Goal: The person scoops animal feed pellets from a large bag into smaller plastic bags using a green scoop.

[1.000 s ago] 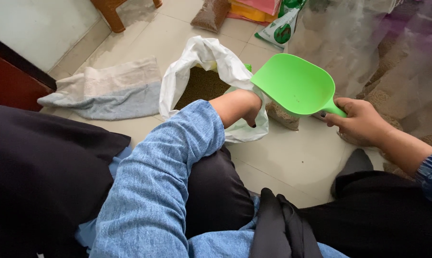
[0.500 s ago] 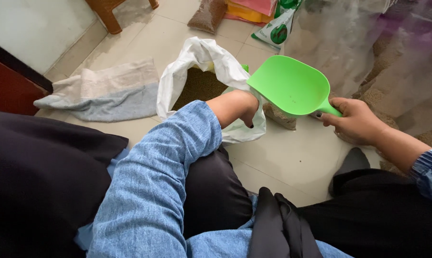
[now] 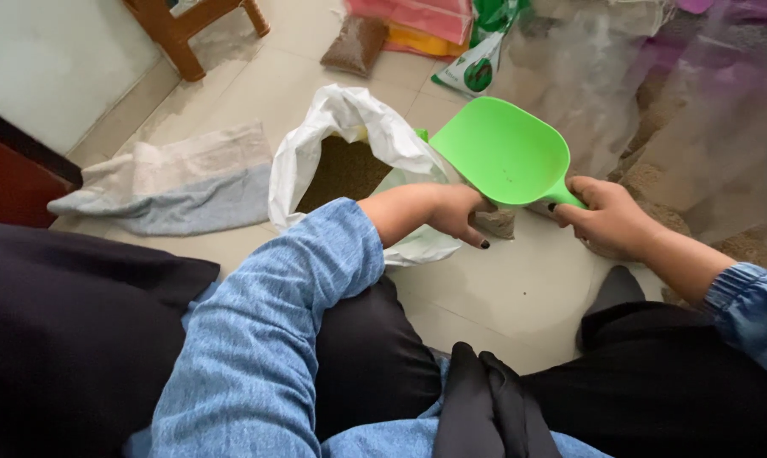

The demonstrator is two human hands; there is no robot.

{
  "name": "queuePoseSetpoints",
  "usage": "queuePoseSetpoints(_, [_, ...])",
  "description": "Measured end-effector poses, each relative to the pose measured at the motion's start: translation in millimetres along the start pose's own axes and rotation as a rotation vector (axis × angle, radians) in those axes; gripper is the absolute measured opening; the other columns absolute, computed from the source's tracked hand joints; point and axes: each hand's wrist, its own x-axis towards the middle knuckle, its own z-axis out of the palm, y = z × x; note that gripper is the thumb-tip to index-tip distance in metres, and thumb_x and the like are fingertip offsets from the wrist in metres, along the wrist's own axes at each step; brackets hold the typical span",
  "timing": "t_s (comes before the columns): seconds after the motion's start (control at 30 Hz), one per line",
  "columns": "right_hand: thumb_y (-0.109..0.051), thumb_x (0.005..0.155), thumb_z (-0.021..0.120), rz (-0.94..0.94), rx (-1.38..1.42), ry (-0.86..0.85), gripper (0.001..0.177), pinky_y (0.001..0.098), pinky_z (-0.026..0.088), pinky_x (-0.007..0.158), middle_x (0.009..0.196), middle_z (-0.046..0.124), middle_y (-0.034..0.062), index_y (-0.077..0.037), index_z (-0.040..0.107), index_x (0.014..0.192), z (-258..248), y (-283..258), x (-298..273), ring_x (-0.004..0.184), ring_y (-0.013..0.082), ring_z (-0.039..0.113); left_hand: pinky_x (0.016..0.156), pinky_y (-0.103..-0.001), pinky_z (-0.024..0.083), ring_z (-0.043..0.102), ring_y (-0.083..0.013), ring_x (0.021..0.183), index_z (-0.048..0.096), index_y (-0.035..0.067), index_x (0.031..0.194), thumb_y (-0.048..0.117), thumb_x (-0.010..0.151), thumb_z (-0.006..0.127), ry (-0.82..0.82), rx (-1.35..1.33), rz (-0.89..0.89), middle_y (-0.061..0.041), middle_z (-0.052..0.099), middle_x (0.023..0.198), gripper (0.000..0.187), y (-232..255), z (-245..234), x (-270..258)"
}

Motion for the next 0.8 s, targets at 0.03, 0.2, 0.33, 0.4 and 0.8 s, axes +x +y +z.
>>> queuePoseSetpoints(0.03, [-0.002, 0.092, 0.063, 0.001, 0.001, 0.006, 0.021, 0.0353, 0.042, 0.054, 0.082, 0.067, 0.0159, 0.004, 0.065, 0.112, 1, -7, -4, 0.059, 0.0228, 0.051, 0.086, -0.038, 0.058, 0.073, -0.0282, 0.094, 0.066, 0.004, 0.128, 0.042, 0.08, 0.08, -0.001, 0.004, 0.005, -0.009, 0.077, 0.113, 0.062, 1, -1, -1])
queuePoseSetpoints(0.2, [-0.006, 0.086, 0.063, -0.12, 0.04, 0.035, 0.012, 0.0389, 0.055, 0.048, 0.061, 0.062, 0.0207, 0.003, 0.061, 0.092, 4, -11, -3, 0.05, 0.0285, 0.06, 0.1, -0.053, 0.057, 0.071, -0.0355, 0.113, 0.031, 0.018, 0.159, 0.061, 0.082, 0.077, -0.032, -0.037, 0.043, -0.014, 0.077, 0.109, 0.1, -49, 17, 32])
queuePoseSetpoints(0.33, [-0.008, 0.086, 0.061, -0.106, 0.021, 0.016, 0.013, 0.0413, 0.058, 0.047, 0.061, 0.067, 0.0226, 0.004, 0.061, 0.09, 4, -13, 0, 0.051, 0.0304, 0.065, 0.106, -0.051, 0.055, 0.068, -0.0342, 0.119, 0.024, 0.021, 0.162, 0.063, 0.08, 0.078, -0.024, -0.004, 0.026, -0.012, 0.077, 0.114, 0.106, -54, 17, 33])
queuePoseSetpoints(0.4, [-0.009, 0.086, 0.06, -0.114, 0.009, 0.006, 0.015, 0.0407, 0.055, 0.043, 0.052, 0.062, 0.0209, 0.004, 0.063, 0.081, 7, -24, -6, 0.047, 0.0304, 0.061, 0.106, -0.052, 0.054, 0.068, -0.0342, 0.12, 0.019, 0.018, 0.162, 0.062, 0.081, 0.077, -0.043, -0.011, -0.008, -0.013, 0.077, 0.117, 0.109, -39, 9, 19])
queuePoseSetpoints(0.8, [-0.012, 0.101, 0.048, -0.151, 0.141, -0.109, 0.027, 0.0488, 0.059, 0.047, 0.067, 0.071, 0.0291, 0.004, 0.028, 0.109, 48, -1, 9, 0.05, 0.0401, 0.07, 0.099, -0.057, 0.055, 0.076, -0.0295, 0.098, 0.052, -0.001, 0.14, 0.049, 0.089, 0.075, 0.304, -1.456, -0.27, -0.016, 0.07, 0.117, 0.075, 42, 17, 29])
